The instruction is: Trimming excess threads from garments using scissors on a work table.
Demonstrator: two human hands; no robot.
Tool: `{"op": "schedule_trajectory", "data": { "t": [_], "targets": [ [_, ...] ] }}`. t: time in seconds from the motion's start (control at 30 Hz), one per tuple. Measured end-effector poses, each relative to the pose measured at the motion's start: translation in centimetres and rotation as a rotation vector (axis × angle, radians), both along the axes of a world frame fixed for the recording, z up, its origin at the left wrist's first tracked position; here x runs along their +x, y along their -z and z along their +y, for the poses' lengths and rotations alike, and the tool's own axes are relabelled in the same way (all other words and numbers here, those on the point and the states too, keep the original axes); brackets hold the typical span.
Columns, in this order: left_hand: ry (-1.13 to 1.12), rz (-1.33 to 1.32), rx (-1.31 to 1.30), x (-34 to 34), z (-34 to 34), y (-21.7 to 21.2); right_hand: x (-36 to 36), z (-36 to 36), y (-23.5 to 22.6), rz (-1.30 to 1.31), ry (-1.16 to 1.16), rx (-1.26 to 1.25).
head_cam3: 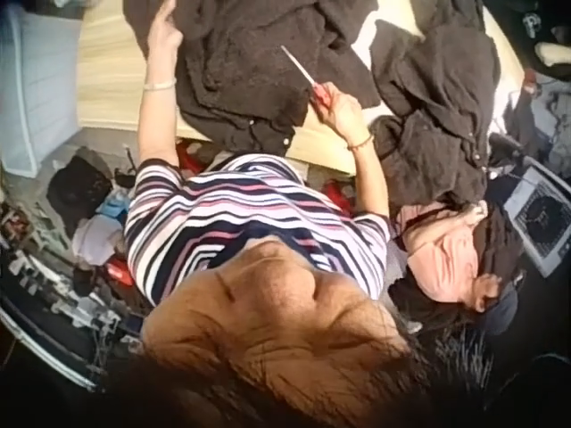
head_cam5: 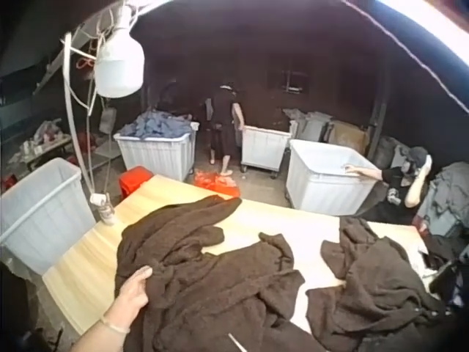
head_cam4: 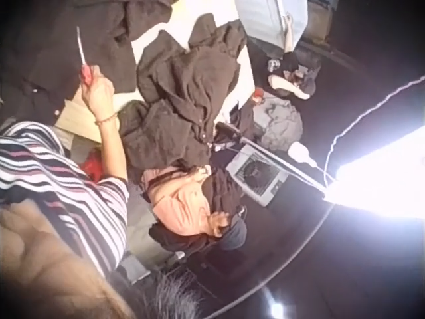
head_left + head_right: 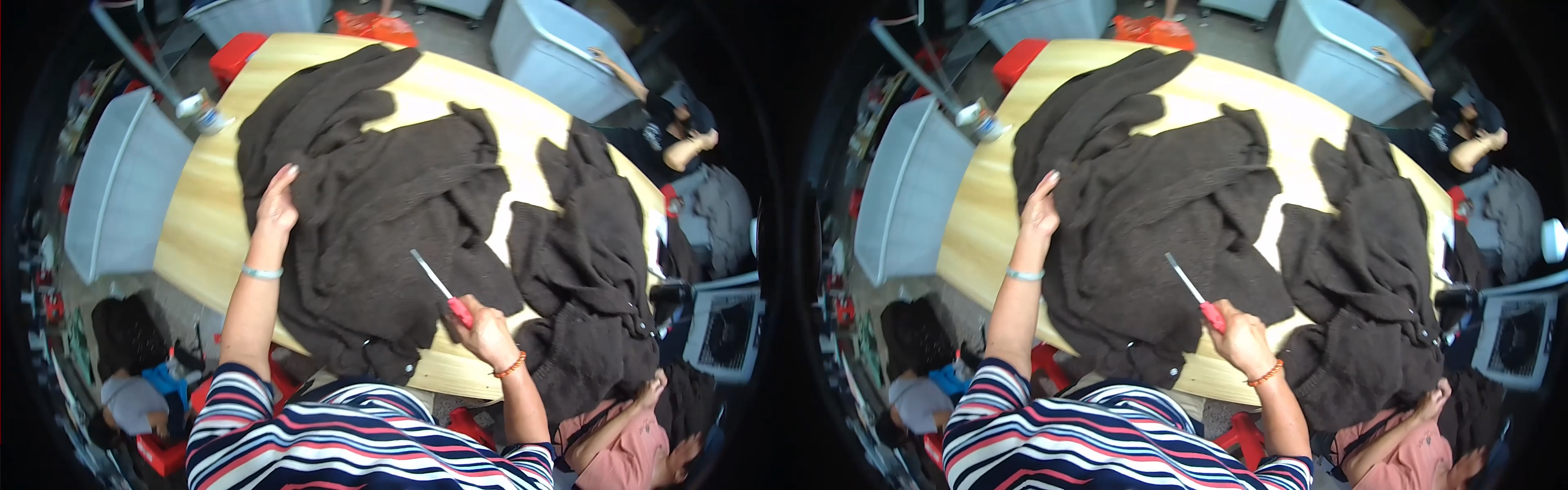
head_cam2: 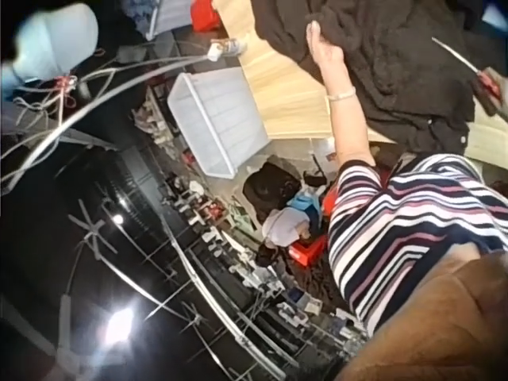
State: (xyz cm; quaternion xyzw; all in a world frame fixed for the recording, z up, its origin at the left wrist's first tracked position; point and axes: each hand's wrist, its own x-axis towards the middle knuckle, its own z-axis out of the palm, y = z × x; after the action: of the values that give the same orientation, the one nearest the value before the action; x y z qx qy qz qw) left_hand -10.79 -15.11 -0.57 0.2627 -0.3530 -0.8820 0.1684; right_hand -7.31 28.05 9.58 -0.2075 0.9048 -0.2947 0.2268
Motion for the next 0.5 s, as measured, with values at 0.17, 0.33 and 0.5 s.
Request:
{"op": "schedule_trajectory", "data": {
  "t": [0.17, 0.33, 0.5],
  "targets": [
    [0.044, -0.157, 0.262, 1.6, 0.8, 2.1, 1.1, 1.4, 0.8, 0.016, -0.028, 0.063],
    [-0.188, -0.162, 0.337, 3.6, -2.3, 5.5, 2.4, 3.3, 1.0, 0.031, -0.022, 0.013],
    [-0.116, 0.128, -0.437, -0.8, 4.0, -7.6, 3.5, 5.1, 0.5, 0.054, 0.073, 0.067]
  ]
}}
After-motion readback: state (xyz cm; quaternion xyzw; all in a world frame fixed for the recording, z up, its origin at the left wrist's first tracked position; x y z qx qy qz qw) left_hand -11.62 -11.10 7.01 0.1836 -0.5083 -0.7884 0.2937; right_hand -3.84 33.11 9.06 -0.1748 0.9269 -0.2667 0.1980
